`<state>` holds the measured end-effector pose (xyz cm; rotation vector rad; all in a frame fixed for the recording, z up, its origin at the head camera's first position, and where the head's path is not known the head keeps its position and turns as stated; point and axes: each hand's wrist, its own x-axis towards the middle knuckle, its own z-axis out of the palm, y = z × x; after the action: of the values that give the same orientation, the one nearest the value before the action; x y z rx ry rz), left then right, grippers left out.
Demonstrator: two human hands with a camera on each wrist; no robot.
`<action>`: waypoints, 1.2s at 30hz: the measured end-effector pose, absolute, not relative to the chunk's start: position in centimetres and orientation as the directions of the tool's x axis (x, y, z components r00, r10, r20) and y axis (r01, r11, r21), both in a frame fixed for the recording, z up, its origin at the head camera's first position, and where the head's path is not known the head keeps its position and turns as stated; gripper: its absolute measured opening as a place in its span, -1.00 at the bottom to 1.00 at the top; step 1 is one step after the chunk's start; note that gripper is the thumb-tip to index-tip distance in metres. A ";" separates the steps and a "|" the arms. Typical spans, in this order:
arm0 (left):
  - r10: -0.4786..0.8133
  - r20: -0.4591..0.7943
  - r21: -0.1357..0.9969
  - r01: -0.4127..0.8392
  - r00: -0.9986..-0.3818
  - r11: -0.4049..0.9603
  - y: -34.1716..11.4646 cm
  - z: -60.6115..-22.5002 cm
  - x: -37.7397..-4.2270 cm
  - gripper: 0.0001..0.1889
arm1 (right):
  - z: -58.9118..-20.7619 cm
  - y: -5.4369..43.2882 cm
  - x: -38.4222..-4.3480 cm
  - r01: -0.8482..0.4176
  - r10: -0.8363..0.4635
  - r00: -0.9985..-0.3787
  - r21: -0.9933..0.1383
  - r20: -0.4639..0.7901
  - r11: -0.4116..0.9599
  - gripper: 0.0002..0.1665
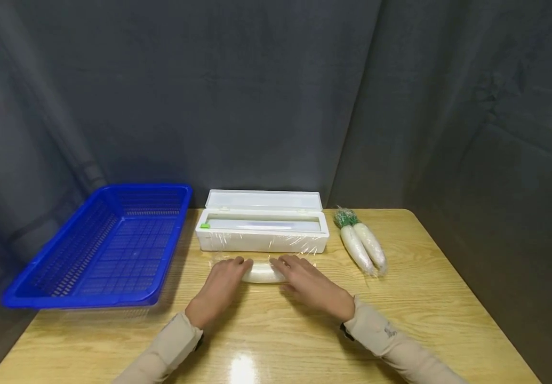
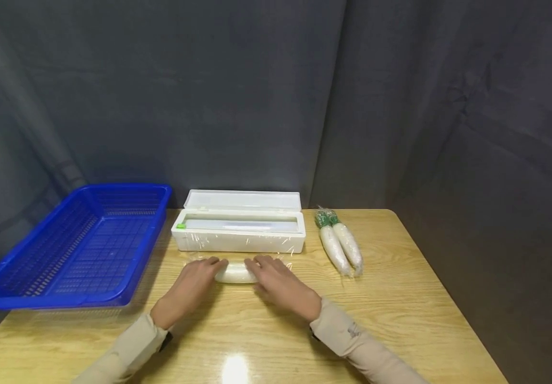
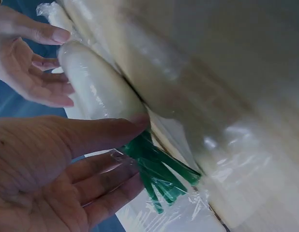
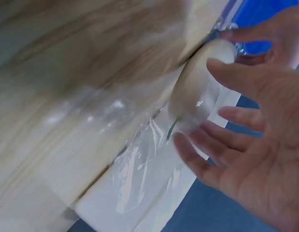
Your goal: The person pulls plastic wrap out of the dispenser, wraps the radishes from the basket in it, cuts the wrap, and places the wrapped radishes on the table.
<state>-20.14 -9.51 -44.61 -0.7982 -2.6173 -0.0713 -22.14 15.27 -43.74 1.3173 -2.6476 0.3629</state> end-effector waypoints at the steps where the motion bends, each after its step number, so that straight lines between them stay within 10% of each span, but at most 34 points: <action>1: 0.529 0.385 -0.068 0.549 -0.756 0.833 -9.5 -44.5 -20.2 -0.48 | -43.7 15.0 -22.1 -0.806 -0.761 -0.588 -0.120 0.275 0.579 -0.31; 17: 0.512 0.346 0.115 0.577 -0.786 0.808 -9.8 -43.8 -20.9 -0.54 | -44.5 13.4 -23.5 -0.800 -0.798 -0.522 0.152 0.300 0.580 -0.68; 36: 0.492 0.481 0.101 0.603 -0.726 0.791 -9.4 -44.6 -21.6 -0.58 | -44.1 13.8 -25.1 -0.833 -0.827 -0.495 0.124 0.265 0.539 -0.61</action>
<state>-21.56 -9.38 -44.62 -0.8221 -2.5442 -0.3483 -25.07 13.85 -44.13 1.3811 -2.4872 0.0293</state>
